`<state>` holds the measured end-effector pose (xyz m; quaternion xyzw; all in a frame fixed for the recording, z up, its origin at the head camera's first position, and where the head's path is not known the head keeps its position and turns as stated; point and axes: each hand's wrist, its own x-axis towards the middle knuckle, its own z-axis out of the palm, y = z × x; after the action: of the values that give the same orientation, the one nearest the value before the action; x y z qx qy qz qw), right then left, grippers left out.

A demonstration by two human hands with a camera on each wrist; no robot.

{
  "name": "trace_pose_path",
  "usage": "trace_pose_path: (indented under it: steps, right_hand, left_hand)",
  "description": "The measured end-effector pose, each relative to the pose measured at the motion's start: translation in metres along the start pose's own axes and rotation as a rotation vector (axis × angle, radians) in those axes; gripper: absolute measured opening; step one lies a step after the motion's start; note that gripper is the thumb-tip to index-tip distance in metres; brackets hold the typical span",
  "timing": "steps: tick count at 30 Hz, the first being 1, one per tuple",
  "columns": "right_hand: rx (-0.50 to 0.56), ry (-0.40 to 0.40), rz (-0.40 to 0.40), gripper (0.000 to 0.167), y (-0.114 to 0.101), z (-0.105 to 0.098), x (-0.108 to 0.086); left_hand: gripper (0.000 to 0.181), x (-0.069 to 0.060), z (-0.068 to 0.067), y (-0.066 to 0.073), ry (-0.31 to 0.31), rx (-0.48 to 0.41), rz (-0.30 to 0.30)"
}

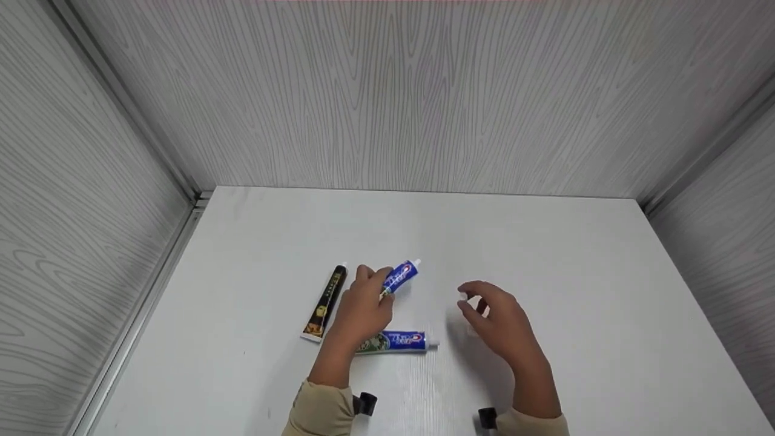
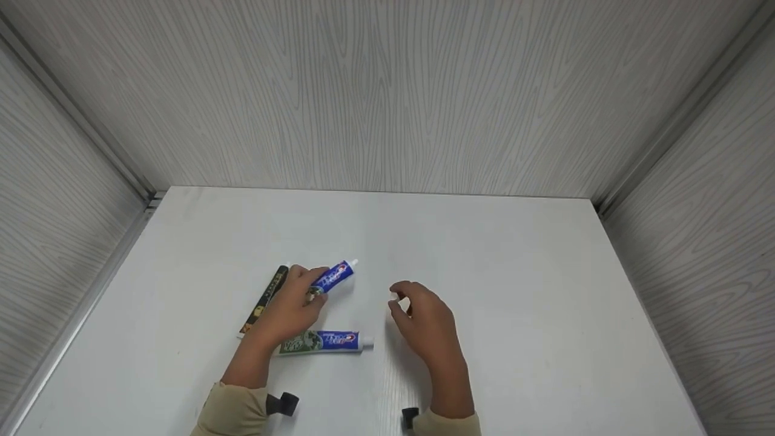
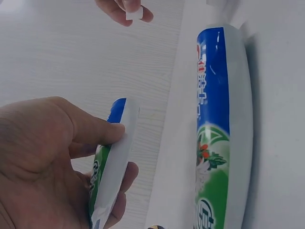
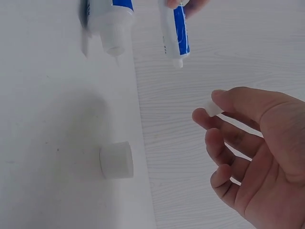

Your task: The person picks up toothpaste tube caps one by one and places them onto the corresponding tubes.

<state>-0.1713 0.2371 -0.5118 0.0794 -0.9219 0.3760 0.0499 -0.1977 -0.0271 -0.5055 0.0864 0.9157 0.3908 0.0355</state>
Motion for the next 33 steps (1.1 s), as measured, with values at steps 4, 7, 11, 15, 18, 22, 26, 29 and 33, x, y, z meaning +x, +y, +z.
trace_pose_path:
  steps: [4,7,11,15,18,22,26,29,33]
  right_hand:
    - [-0.014,0.005,0.009,0.025,-0.002,0.000,0.000]
    - [-0.018,-0.003,0.009,0.026,-0.005,0.001,0.001]
    - [-0.011,-0.022,0.013,0.023,-0.007,0.001,0.000]
    - [-0.016,-0.042,0.018,0.019,-0.007,0.002,0.000]
    - [-0.019,-0.058,0.008,0.018,-0.007,0.002,0.000]
    - [-0.017,-0.070,-0.008,0.020,-0.006,0.001,0.000]
    - [-0.008,-0.087,-0.026,0.022,-0.005,0.002,-0.001]
    - [0.007,-0.100,-0.044,0.023,-0.005,0.002,-0.001]
    - [0.031,-0.107,-0.066,0.024,-0.006,0.003,-0.001]
  left_hand:
    - [0.052,-0.011,-0.009,-0.001,-0.058,-0.029,0.050]
    - [0.052,-0.018,-0.016,-0.002,-0.106,-0.028,0.096]
    - [0.051,-0.027,-0.020,-0.005,-0.155,-0.033,0.134]
    - [0.051,-0.030,-0.018,-0.010,-0.188,-0.041,0.153]
    - [0.050,-0.030,-0.016,-0.012,-0.208,-0.025,0.158]
    - [0.048,-0.029,-0.015,-0.011,-0.234,-0.006,0.162]
    - [0.048,-0.031,-0.017,-0.009,-0.259,-0.020,0.172]
    - [0.048,-0.034,-0.019,-0.008,-0.266,-0.024,0.176]
    - [0.048,-0.036,-0.022,-0.008,-0.266,-0.026,0.174]
